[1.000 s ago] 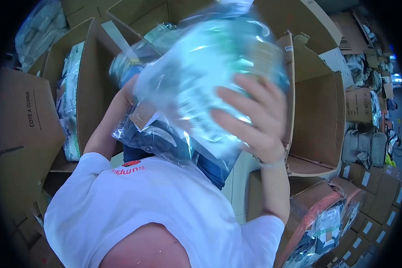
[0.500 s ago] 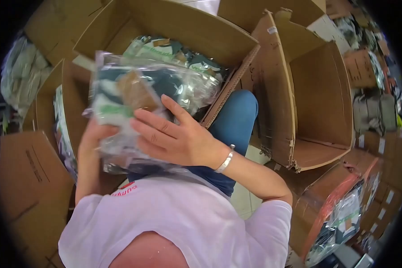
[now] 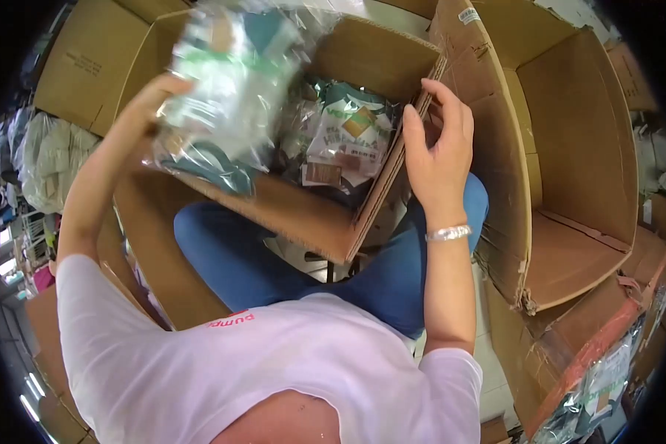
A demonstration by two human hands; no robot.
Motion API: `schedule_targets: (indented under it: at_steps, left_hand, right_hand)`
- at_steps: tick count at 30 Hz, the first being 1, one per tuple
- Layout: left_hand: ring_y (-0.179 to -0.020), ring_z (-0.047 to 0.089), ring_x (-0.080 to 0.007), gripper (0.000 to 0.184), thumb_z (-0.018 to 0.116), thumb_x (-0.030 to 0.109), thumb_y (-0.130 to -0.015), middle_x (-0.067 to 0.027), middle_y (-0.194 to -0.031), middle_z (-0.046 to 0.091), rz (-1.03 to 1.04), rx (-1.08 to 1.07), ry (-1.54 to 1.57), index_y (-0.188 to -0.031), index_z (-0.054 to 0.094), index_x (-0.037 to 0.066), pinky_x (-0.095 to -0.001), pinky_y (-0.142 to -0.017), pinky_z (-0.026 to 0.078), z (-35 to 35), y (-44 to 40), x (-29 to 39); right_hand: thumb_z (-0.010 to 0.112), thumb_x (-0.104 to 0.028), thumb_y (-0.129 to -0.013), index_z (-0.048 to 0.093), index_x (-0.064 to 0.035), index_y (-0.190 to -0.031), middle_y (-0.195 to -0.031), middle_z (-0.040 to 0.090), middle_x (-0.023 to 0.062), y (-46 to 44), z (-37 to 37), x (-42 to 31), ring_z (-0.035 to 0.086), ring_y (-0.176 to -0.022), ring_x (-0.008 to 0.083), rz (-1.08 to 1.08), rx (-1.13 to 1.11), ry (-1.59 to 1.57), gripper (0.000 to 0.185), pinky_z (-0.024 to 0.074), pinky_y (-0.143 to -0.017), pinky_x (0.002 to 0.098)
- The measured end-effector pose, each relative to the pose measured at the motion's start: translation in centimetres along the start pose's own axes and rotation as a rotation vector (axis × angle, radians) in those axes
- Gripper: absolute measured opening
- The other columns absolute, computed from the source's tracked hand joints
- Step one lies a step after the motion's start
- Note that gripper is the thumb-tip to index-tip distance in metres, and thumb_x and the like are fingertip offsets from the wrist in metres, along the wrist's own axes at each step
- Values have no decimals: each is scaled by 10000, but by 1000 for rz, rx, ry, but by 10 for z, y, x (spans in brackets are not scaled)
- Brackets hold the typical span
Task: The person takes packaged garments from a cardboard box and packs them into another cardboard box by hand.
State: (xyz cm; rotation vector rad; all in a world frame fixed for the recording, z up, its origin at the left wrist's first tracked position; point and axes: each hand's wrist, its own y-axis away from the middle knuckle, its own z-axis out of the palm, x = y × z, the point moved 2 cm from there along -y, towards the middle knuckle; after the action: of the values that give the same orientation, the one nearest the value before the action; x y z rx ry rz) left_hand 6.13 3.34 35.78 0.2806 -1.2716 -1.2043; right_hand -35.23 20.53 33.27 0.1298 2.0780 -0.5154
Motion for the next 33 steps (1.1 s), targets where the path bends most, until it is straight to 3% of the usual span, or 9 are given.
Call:
schedule_targets:
  at_steps: [7, 11, 15, 19, 21, 26, 29, 32, 33]
  left_hand:
    - [-1060, 621, -252, 448, 662, 277, -924, -131, -1196, 640, -417, 41, -120, -1271, 553, 15, -475, -938, 487, -59, -210, -130]
    - [-1098, 597, -271, 458, 672, 269, -915, -143, -1158, 647, -73, 221, -267, -1261, 551, -5, -476, -921, 497, -42, -207, -137]
    - [-1196, 538, -360, 752, 754, 396, -819, -210, -1362, 493, 124, 903, -1369, -1399, 427, 47, -514, -965, 460, -20, -175, -106]
    - [-1395, 299, -437, 946, 741, 536, -764, -239, -1560, 206, 757, 455, -1827, -1504, 304, 139, -617, -1000, 392, 74, -161, -104]
    - [-1462, 43, -482, 1031, 664, 662, -752, -210, -1616, -5, 235, 188, -2227, -1552, 214, 192, -714, -1002, 319, 87, -182, -144]
    - [-1413, 154, -557, 1041, 737, 524, -756, -235, -1608, -1, 392, 258, -2061, -1559, 184, 161, -642, -1026, 366, 80, -179, -158]
    - [-1420, 91, -564, 1240, 813, 450, -690, -326, -1568, -68, 408, 49, -1901, -1554, 17, 51, -651, -1122, 197, 111, -157, -155]
    - [-1435, -92, -541, 1282, 774, 632, -636, -206, -1608, -120, 218, -149, -2314, -1548, 103, 30, -734, -1103, 52, 115, -176, -163]
    - [-1448, 51, -520, 1209, 732, 681, -660, -198, -1617, 52, 243, -126, -2512, -1542, 192, 55, -794, -1052, 47, 96, -198, -173]
  right_hand:
    - [682, -137, -869, 556, -85, -1282, -1180, 533, 73, -5, -6, -3, 540, -1043, 199, 82, -140, -18, 436, 500, -865, 321]
    - [751, -144, -776, 553, -98, -1270, -1111, 546, 131, -10, -10, 2, 538, -992, 285, 24, -198, -21, 535, 476, -850, 362]
    - [723, -195, -822, 554, -74, -1274, -1159, 551, 98, -12, -13, 4, 555, -999, 235, 3, -230, 25, 498, 498, -844, 334]
    - [720, -161, -818, 551, -75, -1281, -1120, 548, 112, -6, -16, 4, 554, -971, 239, 22, -241, -5, 500, 494, -822, 330]
    - [710, -143, -826, 546, -74, -1295, -1091, 554, 121, -3, -17, 4, 562, -934, 247, -32, -215, 10, 501, 494, -809, 334]
    - [646, -149, -860, 527, -86, -1343, -1052, 593, 173, 6, -21, 0, 586, -935, 322, 59, -287, 32, 501, 491, -848, 396]
    - [604, -240, -871, 528, -72, -1318, -1147, 602, 216, 10, -16, 12, 569, -1038, 378, -21, -220, -83, 483, 459, -915, 448]
    - [580, -239, -879, 474, -125, -1322, -931, 548, 195, 17, -14, 12, 568, -892, 385, -42, -139, -8, 469, 459, -792, 488]
    - [581, -246, -887, 480, -146, -1323, -939, 542, 197, 22, -19, 7, 580, -844, 387, -16, -148, 13, 459, 467, -751, 493]
